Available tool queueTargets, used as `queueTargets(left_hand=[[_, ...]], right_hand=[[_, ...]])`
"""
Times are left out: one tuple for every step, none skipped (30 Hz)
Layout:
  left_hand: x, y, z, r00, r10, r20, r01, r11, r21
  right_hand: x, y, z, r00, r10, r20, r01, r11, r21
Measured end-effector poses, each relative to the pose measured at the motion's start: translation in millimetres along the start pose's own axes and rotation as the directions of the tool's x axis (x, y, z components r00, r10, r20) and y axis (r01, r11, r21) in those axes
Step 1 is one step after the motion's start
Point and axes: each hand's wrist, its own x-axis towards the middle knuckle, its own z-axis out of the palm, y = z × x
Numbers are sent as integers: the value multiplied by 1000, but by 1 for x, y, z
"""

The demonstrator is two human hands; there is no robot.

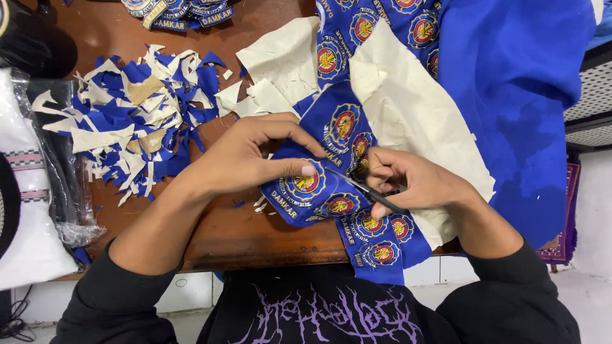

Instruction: Cutting out embroidered patches from a fabric sheet using scissors

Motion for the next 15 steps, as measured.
queueTargets(left_hand=[[0, 1, 0, 1000, 8, 12, -9, 999, 47], [0, 3, 0, 1000, 16, 24, -18, 995, 94], [-1, 5, -2, 1000, 17, 24, -19, 995, 96], [-1, 8, -3, 997, 35, 63, -42, 993, 109], [-3, 10, -5, 994, 52, 99, -64, 991, 121], [-4, 10, -5, 994, 51, 95, -62, 991, 121], [-6, 10, -6, 991, 81, 110, -96, 986, 138], [-7, 10, -7, 986, 110, 126, -129, 980, 154], [-7, 10, -6, 986, 110, 126, -129, 980, 153], [-7, 11, -5, 989, 103, 109, -120, 979, 162], [-8, 11, -4, 991, 95, 90, -109, 979, 172], [-9, 11, -4, 992, 95, 89, -109, 979, 172], [-9, 11, -3, 994, 69, 80, -82, 981, 175], [-9, 12, -3, 996, 43, 72, -56, 983, 177], [-9, 13, -3, 996, 44, 71, -56, 983, 176]], right_hand=[[2, -4, 1, 1000, 12, 0, -12, 999, -49], [4, -8, 3, 1000, 24, -1, -24, 995, -98], [3, -8, 2, 1000, 23, 0, -23, 995, -99], [3, -7, 2, 1000, 19, 5, -19, 993, -119], [3, -8, 1, 1000, 18, 13, -16, 990, -139], [3, -8, 1, 1000, 19, 18, -16, 990, -140], [2, -8, 0, 1000, 20, 21, -18, 994, -110], [2, -8, 0, 999, 22, 24, -20, 997, -79], [1, -7, 0, 999, 23, 23, -21, 997, -78], [1, -6, 0, 1000, 12, 26, -11, 1000, -10], [0, -5, 0, 1000, 0, 29, -2, 998, 59], [1, -5, 0, 1000, 1, 30, -2, 998, 58], [1, -5, 0, 1000, -4, 19, 3, 999, 43], [2, -5, 1, 1000, -9, 8, 9, 1000, 28], [3, -3, 2, 1000, -9, 9, 8, 1000, 27]])
